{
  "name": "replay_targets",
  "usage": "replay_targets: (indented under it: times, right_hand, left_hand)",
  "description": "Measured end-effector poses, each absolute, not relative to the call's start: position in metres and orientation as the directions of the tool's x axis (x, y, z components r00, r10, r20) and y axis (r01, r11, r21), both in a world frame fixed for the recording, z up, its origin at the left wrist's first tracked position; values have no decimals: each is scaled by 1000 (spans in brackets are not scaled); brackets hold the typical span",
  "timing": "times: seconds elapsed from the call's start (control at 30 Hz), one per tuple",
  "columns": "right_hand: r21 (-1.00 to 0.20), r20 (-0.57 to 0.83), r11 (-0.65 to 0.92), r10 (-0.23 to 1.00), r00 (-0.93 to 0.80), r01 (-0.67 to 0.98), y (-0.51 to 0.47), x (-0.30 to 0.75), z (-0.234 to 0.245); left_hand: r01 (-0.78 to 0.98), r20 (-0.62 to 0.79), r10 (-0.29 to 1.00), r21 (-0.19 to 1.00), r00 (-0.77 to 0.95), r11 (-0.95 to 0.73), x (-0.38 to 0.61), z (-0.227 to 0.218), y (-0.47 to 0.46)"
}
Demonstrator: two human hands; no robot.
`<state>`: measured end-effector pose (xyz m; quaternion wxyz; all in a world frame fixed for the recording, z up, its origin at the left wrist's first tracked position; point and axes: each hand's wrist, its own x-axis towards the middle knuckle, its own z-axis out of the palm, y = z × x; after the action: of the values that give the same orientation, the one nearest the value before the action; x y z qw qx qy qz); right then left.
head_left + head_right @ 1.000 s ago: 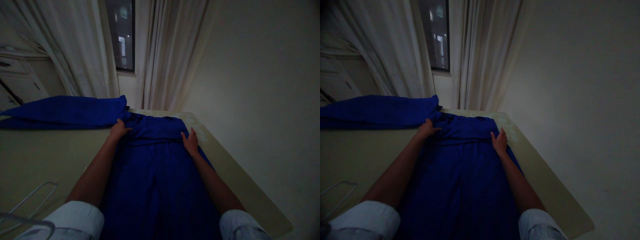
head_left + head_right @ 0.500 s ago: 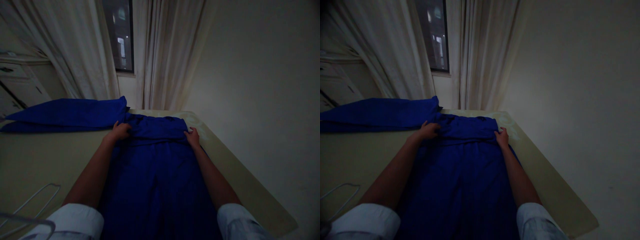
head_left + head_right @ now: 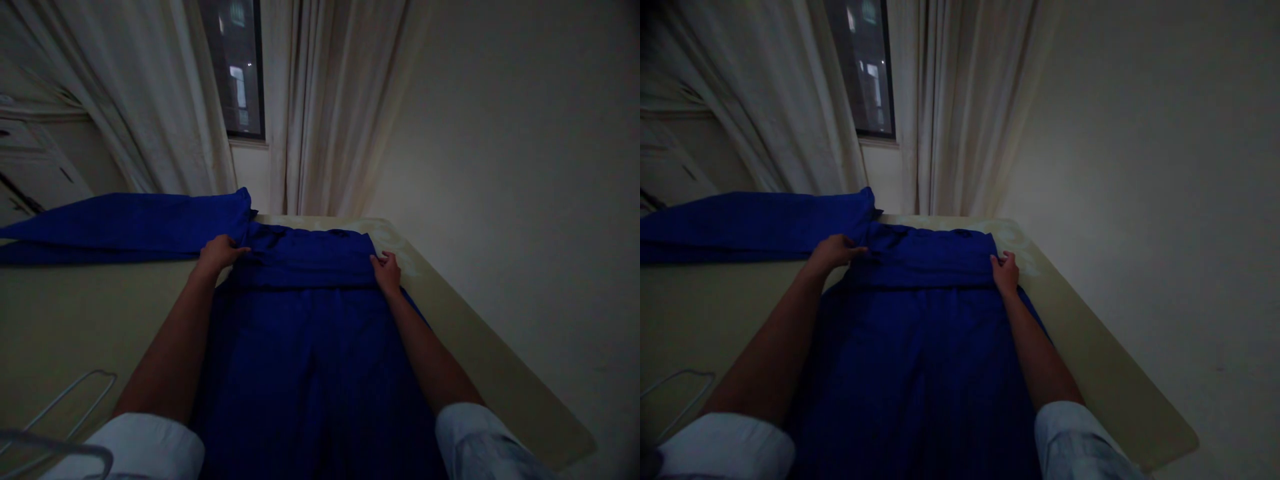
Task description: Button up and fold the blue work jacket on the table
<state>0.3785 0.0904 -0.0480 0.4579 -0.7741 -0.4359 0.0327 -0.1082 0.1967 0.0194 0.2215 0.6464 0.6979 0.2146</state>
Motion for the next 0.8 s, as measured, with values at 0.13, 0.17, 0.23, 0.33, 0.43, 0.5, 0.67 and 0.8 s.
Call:
replay_targets:
  times: [0.13, 0.17, 0.23, 0.33, 0.43, 0.5, 0.67, 0.8]
  right_hand:
    - [-702, 309, -252, 735, 603, 666, 88, 376, -47]
    - [-703, 311, -238, 744, 591, 670, 87, 376, -46]
    - [-715, 348, -163, 760, 549, 679, 87, 377, -42]
    - [-715, 481, 2, 727, 491, 699, 94, 378, -25]
    - [-716, 554, 50, 648, 523, 696, 116, 375, 2]
    - [-735, 520, -3, 639, 567, 678, 133, 368, 19]
    - [-611, 501, 4, 777, 383, 791, 129, 324, 36]
    - [-487, 242, 281, 953, -182, 827, 40, 263, 36]
  left_hand:
    - [922, -84, 994, 377, -66, 93, -101, 15, 193]
    - [920, -106, 994, 386, -35, 74, -97, 15, 191]
    - [907, -114, 993, 421, 20, 30, -90, 16, 188]
    - [887, 38, 999, 459, 37, -50, -82, 30, 189]
    - [873, 203, 978, 485, -43, -62, -77, 54, 195]
    - [868, 236, 963, 497, -129, -5, -73, 67, 198]
    - [924, 231, 973, 372, 7, -95, -59, 63, 160]
    - [808, 62, 861, 318, 505, -496, -42, 30, 62]
